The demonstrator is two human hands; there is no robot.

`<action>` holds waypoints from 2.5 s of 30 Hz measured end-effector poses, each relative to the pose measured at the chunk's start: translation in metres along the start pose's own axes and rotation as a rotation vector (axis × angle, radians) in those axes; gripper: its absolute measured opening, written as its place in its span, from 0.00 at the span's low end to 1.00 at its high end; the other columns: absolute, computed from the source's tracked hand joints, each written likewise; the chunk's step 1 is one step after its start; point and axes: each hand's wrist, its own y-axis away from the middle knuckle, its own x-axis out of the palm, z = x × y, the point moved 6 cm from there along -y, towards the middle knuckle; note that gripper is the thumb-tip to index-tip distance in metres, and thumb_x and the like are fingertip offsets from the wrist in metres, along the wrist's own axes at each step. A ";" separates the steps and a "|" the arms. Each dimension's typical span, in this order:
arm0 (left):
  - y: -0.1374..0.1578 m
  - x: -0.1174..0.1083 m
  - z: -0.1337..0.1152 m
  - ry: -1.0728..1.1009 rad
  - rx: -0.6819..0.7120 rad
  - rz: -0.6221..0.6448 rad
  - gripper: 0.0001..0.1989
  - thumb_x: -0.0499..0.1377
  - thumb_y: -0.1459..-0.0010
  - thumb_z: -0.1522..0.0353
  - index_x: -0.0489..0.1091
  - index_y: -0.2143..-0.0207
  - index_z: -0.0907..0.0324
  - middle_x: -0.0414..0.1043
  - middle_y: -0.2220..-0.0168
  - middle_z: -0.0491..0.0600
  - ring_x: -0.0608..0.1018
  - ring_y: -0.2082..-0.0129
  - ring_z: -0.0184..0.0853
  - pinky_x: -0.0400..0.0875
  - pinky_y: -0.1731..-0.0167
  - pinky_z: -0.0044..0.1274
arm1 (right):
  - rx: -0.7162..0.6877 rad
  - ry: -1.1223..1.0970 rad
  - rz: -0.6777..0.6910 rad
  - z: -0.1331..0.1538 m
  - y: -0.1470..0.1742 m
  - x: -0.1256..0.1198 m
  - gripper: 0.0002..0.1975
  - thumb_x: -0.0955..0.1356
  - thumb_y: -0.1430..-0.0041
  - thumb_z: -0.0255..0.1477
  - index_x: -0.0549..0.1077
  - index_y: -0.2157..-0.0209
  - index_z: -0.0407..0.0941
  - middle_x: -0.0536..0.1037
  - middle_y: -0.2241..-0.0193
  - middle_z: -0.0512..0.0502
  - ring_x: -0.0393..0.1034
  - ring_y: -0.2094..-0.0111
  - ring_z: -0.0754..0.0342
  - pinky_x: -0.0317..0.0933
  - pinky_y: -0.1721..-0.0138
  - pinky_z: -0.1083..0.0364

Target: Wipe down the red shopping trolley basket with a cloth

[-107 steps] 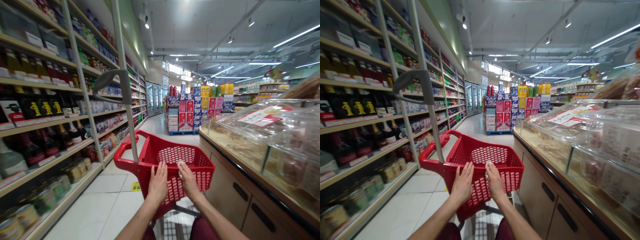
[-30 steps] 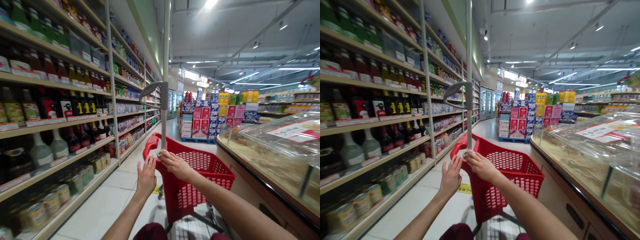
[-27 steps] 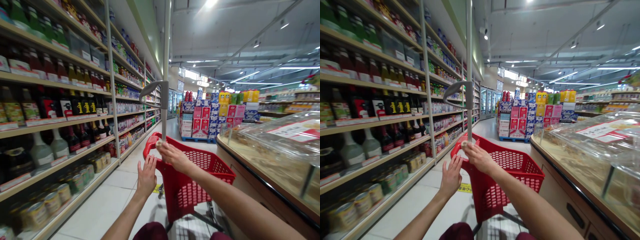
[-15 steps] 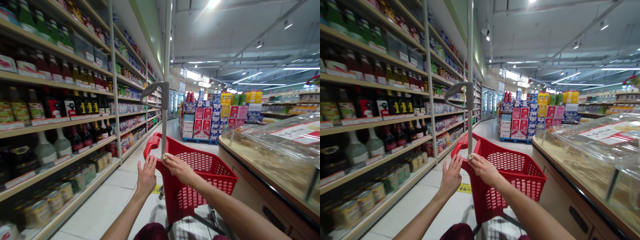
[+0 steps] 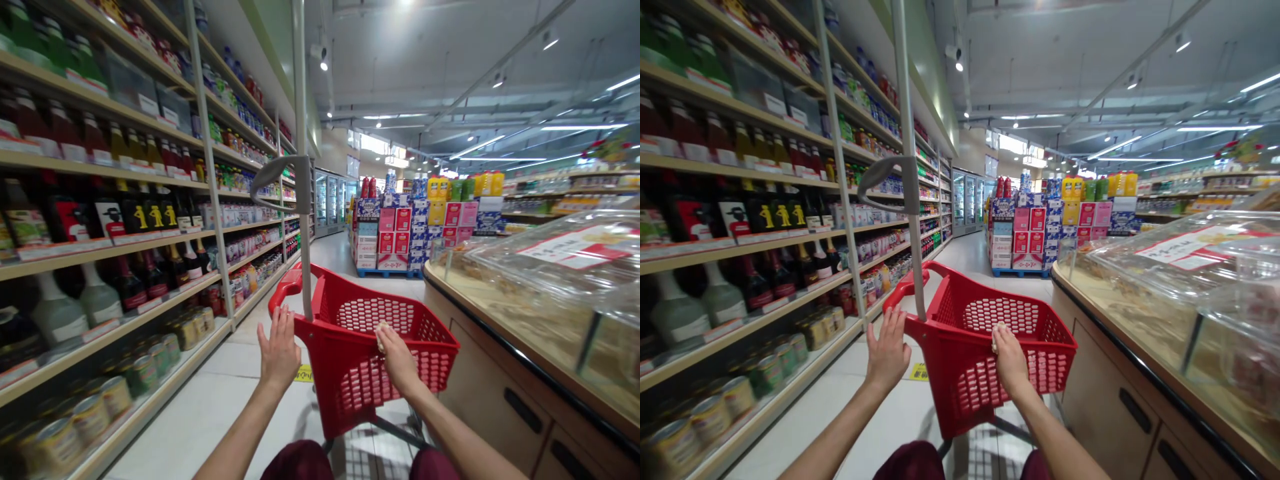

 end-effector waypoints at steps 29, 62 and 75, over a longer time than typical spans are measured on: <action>0.016 0.063 -0.115 -0.020 0.229 0.333 0.32 0.47 0.57 0.73 0.52 0.45 0.66 0.48 0.41 0.53 0.50 0.41 0.39 0.45 0.45 0.39 | 0.189 0.262 0.085 -0.113 0.053 -0.054 0.26 0.54 0.50 0.15 0.63 0.49 0.42 0.63 0.48 0.43 0.51 0.44 0.52 0.53 0.47 0.47; 0.023 0.072 -0.117 -0.101 0.187 0.344 0.35 0.48 0.57 0.72 0.46 0.43 0.65 0.42 0.40 0.53 0.43 0.40 0.41 0.44 0.46 0.42 | 0.323 0.145 -0.091 -0.125 0.064 -0.061 0.28 0.55 0.51 0.15 0.61 0.47 0.45 0.62 0.47 0.46 0.49 0.44 0.53 0.50 0.45 0.47; 0.024 0.072 -0.119 -0.081 0.186 0.348 0.35 0.47 0.58 0.73 0.45 0.43 0.66 0.40 0.40 0.54 0.43 0.40 0.40 0.41 0.46 0.43 | 0.200 0.093 -0.028 -0.095 0.058 -0.049 0.29 0.54 0.50 0.13 0.59 0.47 0.44 0.61 0.46 0.45 0.46 0.43 0.54 0.50 0.45 0.47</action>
